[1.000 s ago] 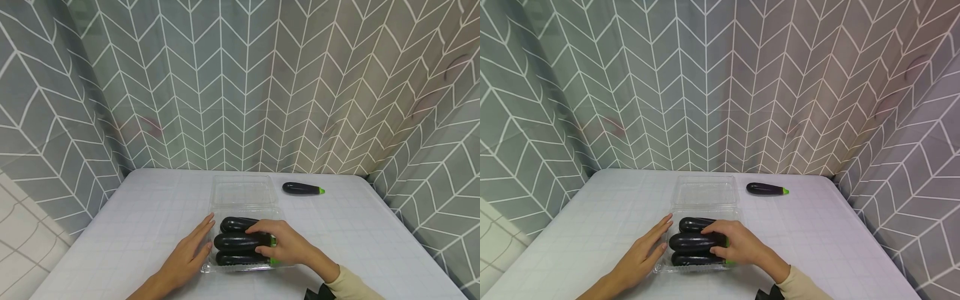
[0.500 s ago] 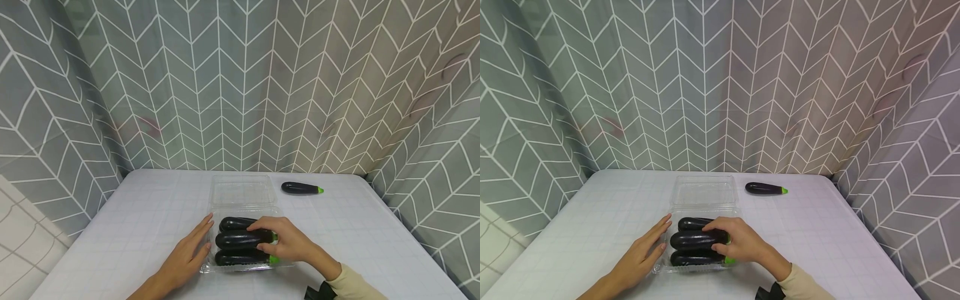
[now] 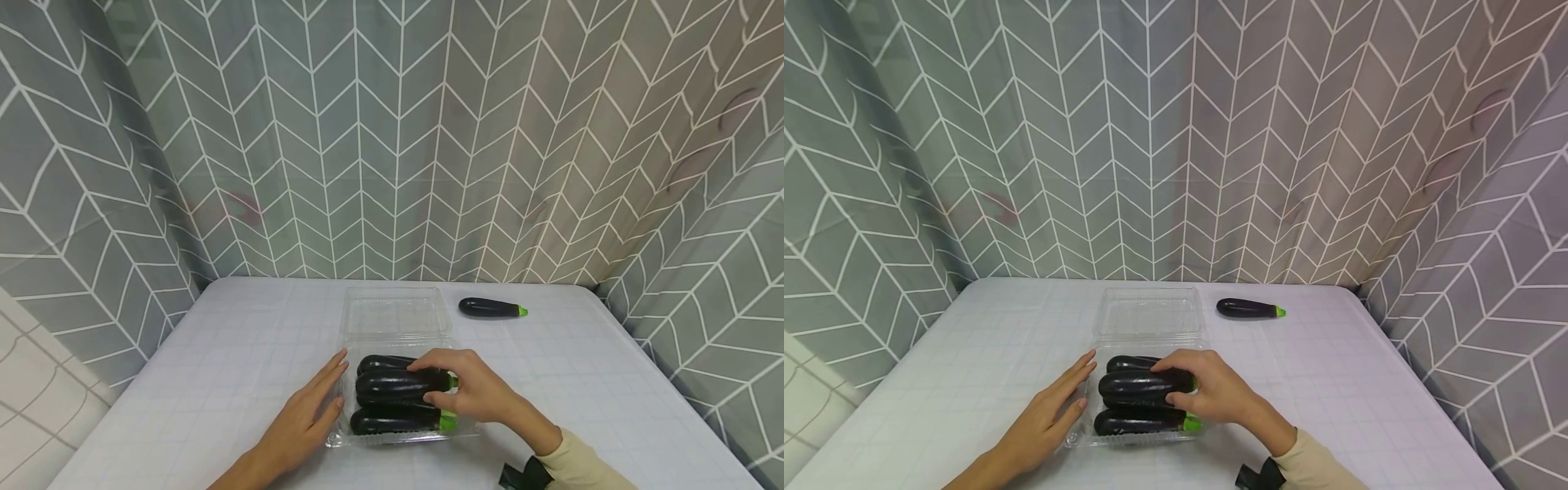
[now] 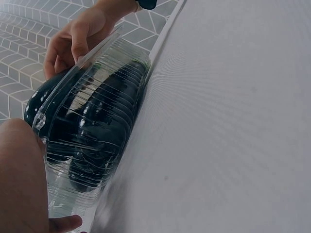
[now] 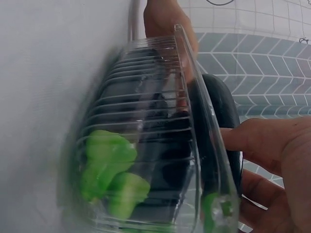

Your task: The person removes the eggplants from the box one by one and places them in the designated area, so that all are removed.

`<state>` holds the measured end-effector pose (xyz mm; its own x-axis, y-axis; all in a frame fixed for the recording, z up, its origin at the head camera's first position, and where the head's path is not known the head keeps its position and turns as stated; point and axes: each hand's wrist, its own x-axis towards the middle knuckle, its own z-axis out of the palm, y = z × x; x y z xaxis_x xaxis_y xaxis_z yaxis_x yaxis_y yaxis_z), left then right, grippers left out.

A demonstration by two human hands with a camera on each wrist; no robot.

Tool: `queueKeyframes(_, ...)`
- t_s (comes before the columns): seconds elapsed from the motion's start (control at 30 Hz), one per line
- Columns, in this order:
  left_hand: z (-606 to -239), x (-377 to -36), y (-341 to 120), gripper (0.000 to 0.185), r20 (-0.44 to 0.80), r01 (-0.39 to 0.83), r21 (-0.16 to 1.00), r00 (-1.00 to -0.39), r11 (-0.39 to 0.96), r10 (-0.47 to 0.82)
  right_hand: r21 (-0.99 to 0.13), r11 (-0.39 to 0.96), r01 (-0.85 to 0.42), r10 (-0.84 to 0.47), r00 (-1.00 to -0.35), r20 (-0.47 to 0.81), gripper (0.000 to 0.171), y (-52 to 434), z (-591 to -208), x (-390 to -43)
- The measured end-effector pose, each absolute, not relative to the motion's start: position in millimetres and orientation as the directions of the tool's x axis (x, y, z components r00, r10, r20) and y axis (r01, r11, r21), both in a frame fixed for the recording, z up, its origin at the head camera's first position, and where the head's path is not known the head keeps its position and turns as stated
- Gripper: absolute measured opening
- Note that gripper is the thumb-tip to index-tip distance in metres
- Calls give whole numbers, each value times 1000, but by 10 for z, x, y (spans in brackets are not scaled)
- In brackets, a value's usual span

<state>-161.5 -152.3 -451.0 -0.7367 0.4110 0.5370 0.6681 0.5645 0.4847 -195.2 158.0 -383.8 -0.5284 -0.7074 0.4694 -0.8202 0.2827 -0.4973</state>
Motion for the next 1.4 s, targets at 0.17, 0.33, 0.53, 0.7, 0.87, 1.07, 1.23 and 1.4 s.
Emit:
queueKeyframes(0.17,-4524,-1623,-1524,57,530,665,488,-741,566,412,-503,279,-818,-695,-533,483,43,1611,-3818,-1961)
queueKeyframes(0.33,-4529,-1626,-1525,56,536,670,487,-736,560,414,-509,273,-817,-686,-536,493,43,1638,-3789,-1965)
queueKeyframes(0.53,-4533,-1621,-1521,56,538,672,480,-733,564,415,-498,269,-824,-671,-532,517,43,1670,-3764,-1977)
queueKeyframes(0.7,-4523,-1612,-1523,55,533,668,480,-737,569,416,-469,286,-835,-663,-526,533,43,1710,-3733,-1996)
queueKeyframes(0.87,-4507,-1604,-1528,55,512,656,484,-749,579,421,-464,325,-824,-647,-551,527,43,1768,-3689,-2016)
queueKeyframes(1.07,-4498,-1602,-1525,54,526,664,476,-740,576,419,-475,360,-803,-616,-587,526,41,1861,-3658,-2044)
queueKeyframes(1.23,-4489,-1597,-1520,54,537,672,475,-732,567,418,-497,400,-770,-582,-632,511,37,1952,-3631,-2076)
queueKeyframes(1.4,-4490,-1594,-1522,54,522,662,478,-743,577,420,-493,436,-753,-539,-657,528,37,2012,-3591,-2103)
